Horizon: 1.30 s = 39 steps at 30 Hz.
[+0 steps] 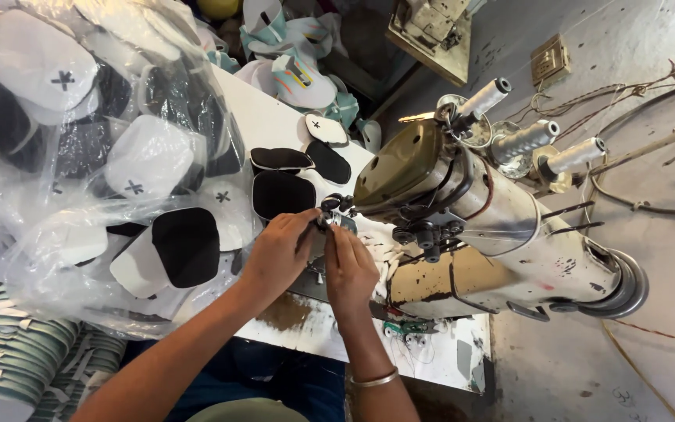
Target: The person sews the edges of white and black fabric masks using a sewing machine, then cuts the excess thread with scissors. They handle multiple masks, placing finished ones on the table and picking up new ones from a pile.
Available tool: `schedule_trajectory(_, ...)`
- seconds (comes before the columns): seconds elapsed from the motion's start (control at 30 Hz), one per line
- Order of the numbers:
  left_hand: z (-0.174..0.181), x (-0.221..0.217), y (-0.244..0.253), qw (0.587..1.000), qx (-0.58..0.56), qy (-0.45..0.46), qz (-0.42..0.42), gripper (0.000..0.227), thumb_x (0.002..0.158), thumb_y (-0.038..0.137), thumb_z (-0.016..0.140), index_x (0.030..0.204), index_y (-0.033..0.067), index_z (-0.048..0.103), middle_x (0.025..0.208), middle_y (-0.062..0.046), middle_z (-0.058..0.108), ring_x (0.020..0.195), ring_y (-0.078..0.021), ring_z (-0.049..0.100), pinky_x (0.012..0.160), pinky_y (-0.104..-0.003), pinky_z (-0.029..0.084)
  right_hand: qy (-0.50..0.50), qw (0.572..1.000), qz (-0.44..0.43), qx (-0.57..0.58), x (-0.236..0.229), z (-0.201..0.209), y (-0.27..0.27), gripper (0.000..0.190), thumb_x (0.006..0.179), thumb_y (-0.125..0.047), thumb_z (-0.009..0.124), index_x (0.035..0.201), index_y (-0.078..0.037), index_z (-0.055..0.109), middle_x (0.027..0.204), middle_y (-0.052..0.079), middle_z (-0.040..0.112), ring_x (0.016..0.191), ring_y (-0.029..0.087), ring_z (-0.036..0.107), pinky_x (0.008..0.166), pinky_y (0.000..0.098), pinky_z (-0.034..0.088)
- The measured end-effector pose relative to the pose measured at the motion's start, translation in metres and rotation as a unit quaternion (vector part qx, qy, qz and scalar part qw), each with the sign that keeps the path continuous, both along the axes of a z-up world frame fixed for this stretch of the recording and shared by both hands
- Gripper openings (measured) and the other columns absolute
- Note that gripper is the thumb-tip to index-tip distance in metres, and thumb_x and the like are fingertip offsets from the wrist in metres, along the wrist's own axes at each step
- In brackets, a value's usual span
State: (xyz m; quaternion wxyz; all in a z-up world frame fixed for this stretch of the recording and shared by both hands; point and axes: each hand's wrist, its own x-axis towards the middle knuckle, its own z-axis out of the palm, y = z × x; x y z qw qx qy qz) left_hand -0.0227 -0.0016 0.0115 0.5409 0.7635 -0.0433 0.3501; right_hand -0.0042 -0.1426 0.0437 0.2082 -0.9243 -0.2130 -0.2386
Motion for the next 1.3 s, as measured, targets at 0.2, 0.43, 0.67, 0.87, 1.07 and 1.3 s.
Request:
schedule_trajectory(0.2, 0.013, 0.0, 0.002, 0.999, 0.033, 0.03, -0.026, 0.031, 0.088, 0.001, 0.068, 0.119, 0.0, 0.068, 0.1, -0.016, 0.073, 0.097, -0.0335, 0.067, 0.084, -0.043, 0.054, -0.126, 0.987, 0.068, 0.071, -0.003, -0.006, 0.001, 0.019, 0.094, 0.0, 0.074, 0.113, -0.002, 0.073, 0.105, 0.014, 0.076, 0.092, 0.027, 0.075, 0.081, 0.0347, 0.06)
schedule_trajectory(0.43, 0.028, 0.013, -0.004, 0.994, 0.059, 0.09, -0.02, 0.039, 0.076, 0.005, 0.074, 0.115, 0.0045, 0.071, 0.09, -0.012, 0.073, 0.092, -0.0331, 0.062, 0.085, -0.045, 0.049, -0.109, 0.975, 0.062, 0.185, -0.007, -0.022, -0.01, 0.017, 0.098, -0.005, 0.071, 0.115, -0.001, 0.073, 0.105, 0.014, 0.076, 0.092, 0.023, 0.075, 0.081, 0.0328, 0.059)
schedule_trajectory(0.67, 0.011, 0.012, -0.016, 0.992, -0.109, -0.049, -0.043, 0.038, 0.092, -0.006, 0.061, 0.127, 0.0066, 0.065, 0.118, -0.013, 0.059, 0.102, -0.0235, 0.065, 0.083, -0.031, 0.06, 0.363, 0.856, -0.071, 0.361, -0.026, -0.117, -0.072, 0.029, 0.097, -0.022, 0.069, 0.112, 0.002, 0.075, 0.095, 0.01, 0.078, 0.083, 0.017, 0.075, 0.077, 0.0286, 0.064)
schedule_trajectory(0.87, 0.001, -0.007, 0.006, 0.971, -0.232, -0.018, -0.05, 0.025, 0.103, 0.001, 0.061, 0.127, 0.0062, 0.066, 0.123, -0.009, 0.054, 0.098, -0.0142, 0.066, 0.085, -0.026, 0.057, 0.365, 0.901, -0.087, 0.219, -0.044, -0.124, -0.067, 0.033, 0.088, -0.023, 0.075, 0.115, -0.005, 0.071, 0.092, 0.009, 0.077, 0.076, 0.015, 0.073, 0.066, 0.0284, 0.056)
schedule_trajectory(1.07, -0.033, -0.05, 0.021, 0.934, -0.32, 0.152, -0.036, 0.017, 0.102, 0.009, 0.064, 0.119, 0.0044, 0.064, 0.103, -0.009, 0.062, 0.081, -0.0115, 0.055, 0.067, -0.027, 0.046, 0.234, 0.936, -0.086, 0.248, -0.033, -0.06, -0.049, 0.031, 0.092, -0.029, 0.075, 0.111, -0.004, 0.07, 0.104, 0.006, 0.068, 0.082, 0.014, 0.067, 0.066, 0.0293, 0.057)
schedule_trajectory(1.3, -0.07, -0.045, -0.006, 0.785, -0.572, 0.179, -0.156, 0.023, 0.095, 0.014, 0.06, 0.115, 0.0036, 0.055, 0.103, -0.009, 0.059, 0.083, -0.0176, 0.059, 0.073, -0.039, 0.056, 0.168, 0.944, 0.031, 0.281, -0.037, -0.029, -0.019, 0.027, 0.095, -0.029, 0.073, 0.107, -0.004, 0.072, 0.105, 0.008, 0.066, 0.088, 0.014, 0.069, 0.077, 0.0285, 0.059)
